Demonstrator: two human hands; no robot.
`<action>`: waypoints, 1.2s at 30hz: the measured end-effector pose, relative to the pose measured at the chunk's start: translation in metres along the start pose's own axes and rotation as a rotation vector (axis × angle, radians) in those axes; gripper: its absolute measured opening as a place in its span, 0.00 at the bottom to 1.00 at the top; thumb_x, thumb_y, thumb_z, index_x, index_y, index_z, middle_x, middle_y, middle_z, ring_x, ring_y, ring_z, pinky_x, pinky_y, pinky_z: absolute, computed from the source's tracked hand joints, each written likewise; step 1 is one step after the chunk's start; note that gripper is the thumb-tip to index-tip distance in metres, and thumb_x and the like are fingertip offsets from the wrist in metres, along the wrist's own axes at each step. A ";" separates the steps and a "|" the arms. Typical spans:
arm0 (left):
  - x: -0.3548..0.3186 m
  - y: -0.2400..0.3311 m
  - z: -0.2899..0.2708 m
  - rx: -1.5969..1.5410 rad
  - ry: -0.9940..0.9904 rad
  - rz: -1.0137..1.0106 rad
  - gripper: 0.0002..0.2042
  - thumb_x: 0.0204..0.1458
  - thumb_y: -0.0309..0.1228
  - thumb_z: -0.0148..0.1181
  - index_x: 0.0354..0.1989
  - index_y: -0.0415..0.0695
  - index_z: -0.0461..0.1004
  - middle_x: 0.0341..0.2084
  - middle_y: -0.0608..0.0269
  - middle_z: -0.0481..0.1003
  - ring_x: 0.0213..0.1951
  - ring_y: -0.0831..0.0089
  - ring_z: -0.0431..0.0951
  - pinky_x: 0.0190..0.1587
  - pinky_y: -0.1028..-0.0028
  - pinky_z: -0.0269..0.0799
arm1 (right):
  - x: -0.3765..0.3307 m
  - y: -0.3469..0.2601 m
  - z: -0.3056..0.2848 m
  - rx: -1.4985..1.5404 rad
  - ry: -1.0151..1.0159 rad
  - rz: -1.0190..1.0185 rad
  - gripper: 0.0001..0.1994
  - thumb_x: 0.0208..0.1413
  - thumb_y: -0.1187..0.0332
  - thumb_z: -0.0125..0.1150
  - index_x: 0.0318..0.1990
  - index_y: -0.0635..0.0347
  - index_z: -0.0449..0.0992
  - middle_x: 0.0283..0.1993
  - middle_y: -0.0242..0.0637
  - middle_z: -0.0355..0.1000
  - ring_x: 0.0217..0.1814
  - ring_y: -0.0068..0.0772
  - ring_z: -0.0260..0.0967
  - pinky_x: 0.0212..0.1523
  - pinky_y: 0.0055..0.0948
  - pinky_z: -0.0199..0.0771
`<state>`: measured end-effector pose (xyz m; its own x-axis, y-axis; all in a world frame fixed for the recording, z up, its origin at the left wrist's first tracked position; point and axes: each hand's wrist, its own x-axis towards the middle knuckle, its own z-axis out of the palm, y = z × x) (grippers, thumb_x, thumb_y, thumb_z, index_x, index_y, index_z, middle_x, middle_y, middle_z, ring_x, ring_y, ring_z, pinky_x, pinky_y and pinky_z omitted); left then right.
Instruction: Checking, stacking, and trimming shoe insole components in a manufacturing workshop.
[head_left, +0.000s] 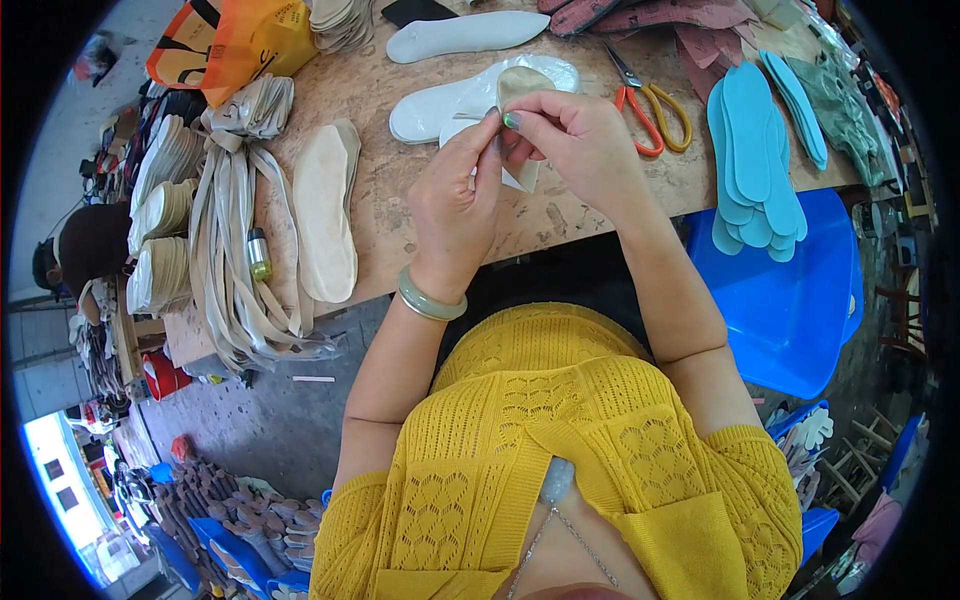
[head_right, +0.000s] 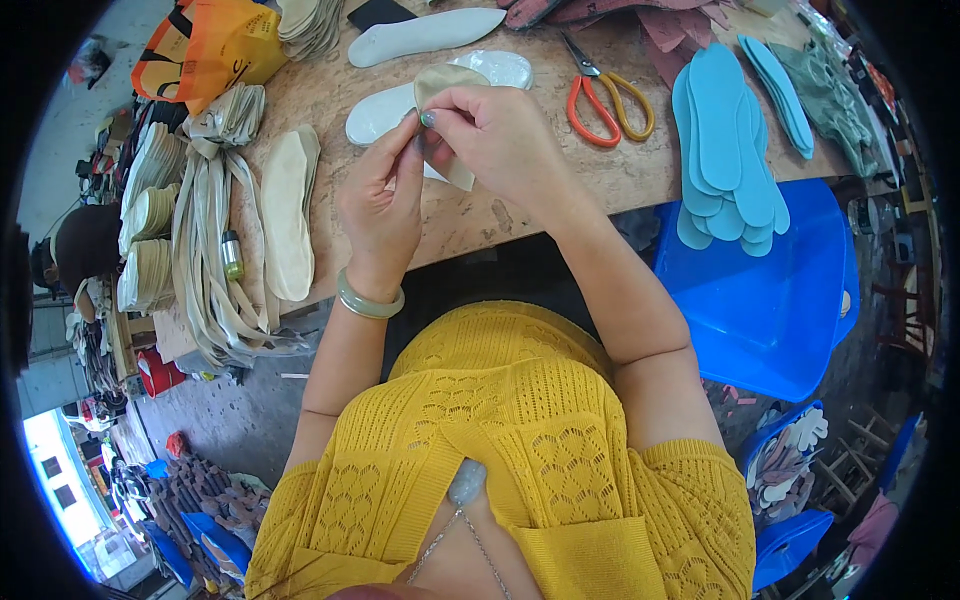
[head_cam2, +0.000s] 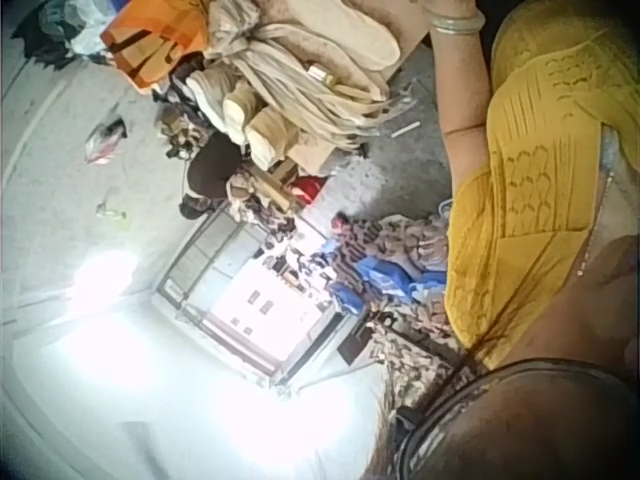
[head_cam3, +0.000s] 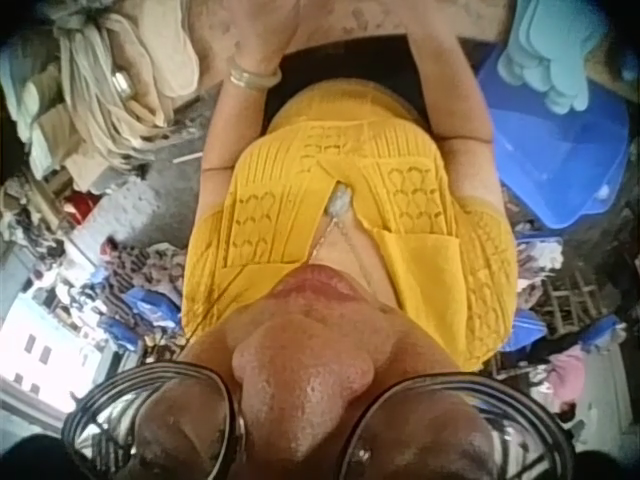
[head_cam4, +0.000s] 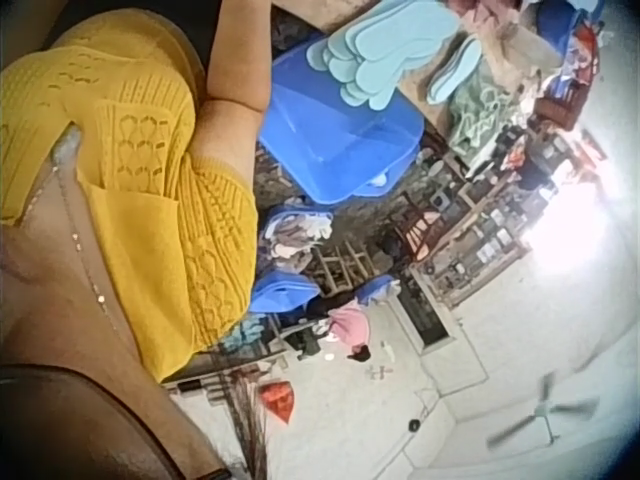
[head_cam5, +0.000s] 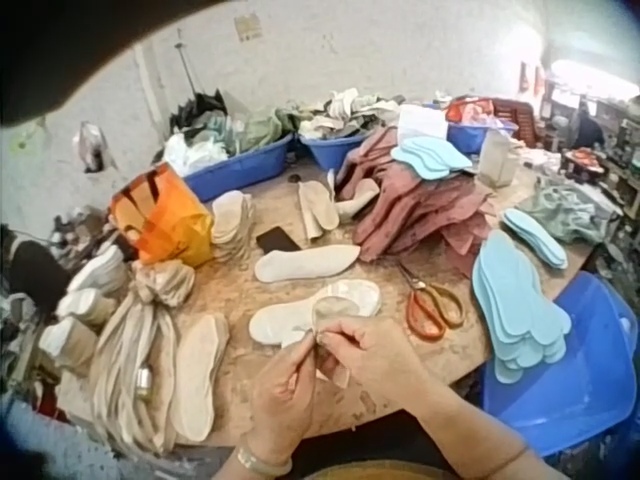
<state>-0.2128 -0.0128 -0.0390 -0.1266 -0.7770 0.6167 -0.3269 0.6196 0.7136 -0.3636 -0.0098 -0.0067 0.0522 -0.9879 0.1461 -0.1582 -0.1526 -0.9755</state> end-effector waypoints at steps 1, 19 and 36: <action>0.000 0.001 -0.001 0.007 -0.003 0.009 0.13 0.51 0.19 0.58 0.46 0.40 0.77 0.38 0.53 0.79 0.37 0.66 0.81 0.39 0.74 0.75 | 0.000 0.001 0.001 0.000 -0.001 0.001 0.09 0.60 0.73 0.54 0.43 0.69 0.77 0.31 0.32 0.76 0.30 0.18 0.73 0.33 0.17 0.73; -0.001 -0.004 -0.003 -0.091 -0.001 -0.153 0.07 0.53 0.25 0.59 0.40 0.41 0.77 0.28 0.57 0.79 0.29 0.73 0.81 0.31 0.76 0.74 | 0.000 0.005 0.002 -0.129 -0.022 0.003 0.09 0.59 0.72 0.54 0.42 0.67 0.77 0.29 0.33 0.77 0.29 0.19 0.74 0.32 0.19 0.73; 0.000 -0.007 -0.009 -0.135 -0.199 -0.373 0.06 0.53 0.26 0.59 0.38 0.39 0.77 0.27 0.62 0.78 0.29 0.79 0.77 0.34 0.79 0.71 | -0.011 0.015 0.001 -0.420 0.084 -0.207 0.07 0.48 0.70 0.56 0.31 0.60 0.79 0.24 0.43 0.73 0.25 0.42 0.73 0.29 0.34 0.72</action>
<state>-0.2017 -0.0159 -0.0413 -0.2051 -0.9482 0.2425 -0.2604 0.2917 0.9204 -0.3651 -0.0008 -0.0228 0.0477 -0.9316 0.3604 -0.5390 -0.3278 -0.7759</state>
